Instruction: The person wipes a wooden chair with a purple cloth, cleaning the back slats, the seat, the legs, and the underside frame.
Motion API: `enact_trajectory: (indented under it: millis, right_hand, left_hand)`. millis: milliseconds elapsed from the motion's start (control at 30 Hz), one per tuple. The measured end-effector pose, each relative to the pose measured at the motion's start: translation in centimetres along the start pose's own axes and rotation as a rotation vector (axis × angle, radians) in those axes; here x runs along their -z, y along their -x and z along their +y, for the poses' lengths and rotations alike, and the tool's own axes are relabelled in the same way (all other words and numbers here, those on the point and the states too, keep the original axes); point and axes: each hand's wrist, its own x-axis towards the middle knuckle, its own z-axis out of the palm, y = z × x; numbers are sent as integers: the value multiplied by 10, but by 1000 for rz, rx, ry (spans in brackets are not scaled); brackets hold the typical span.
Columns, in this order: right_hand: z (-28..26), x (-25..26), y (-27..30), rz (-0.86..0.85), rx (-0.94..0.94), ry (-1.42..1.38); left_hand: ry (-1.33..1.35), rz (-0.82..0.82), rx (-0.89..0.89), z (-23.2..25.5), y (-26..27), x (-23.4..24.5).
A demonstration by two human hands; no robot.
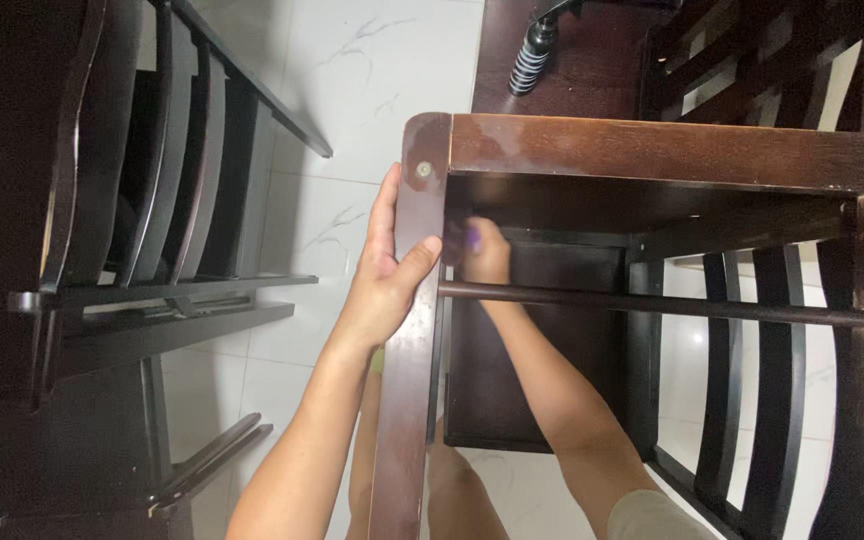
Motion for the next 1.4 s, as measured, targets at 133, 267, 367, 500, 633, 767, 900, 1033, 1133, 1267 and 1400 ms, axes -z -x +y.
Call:
enact_trajectory:
  millis: [133, 267, 367, 500, 633, 767, 900, 1033, 1133, 1267, 1400]
  right_hand:
    - [-54, 30, 9, 328, 228, -78]
    - [-83, 28, -13, 337, 560, 143]
    - [-60, 31, -37, 262, 642, 320]
    - [-24, 111, -56, 248, 375, 272]
    - [-32, 127, -62, 600, 313, 140]
    - [-68, 127, -55, 773, 225, 15]
    - [-104, 66, -37, 353, 395, 494]
    - [-75, 105, -48, 22, 242, 774]
    - [-49, 158, -57, 476, 94, 253]
    - [-4, 201, -59, 624, 184, 243]
    - [65, 177, -34, 623, -6, 107]
  left_hand:
    - [-103, 17, -2, -1, -1, 1]
    - [-91, 11, -4, -3, 0, 1]
    - [-116, 2, -24, -3, -1, 3]
    - [-154, -7, 2, 1, -2, 2]
    - [-208, 0, 22, 4, -1, 1]
    - [-153, 3, 36, 5, -1, 1]
    - [-38, -14, 36, 2, -1, 1]
    - [-190, -29, 9, 1, -2, 7]
    - [-232, -32, 8, 1, -1, 9]
    - [-297, -47, -32, 7, 0, 9]
    - [-300, -31, -7, 7, 1, 10]
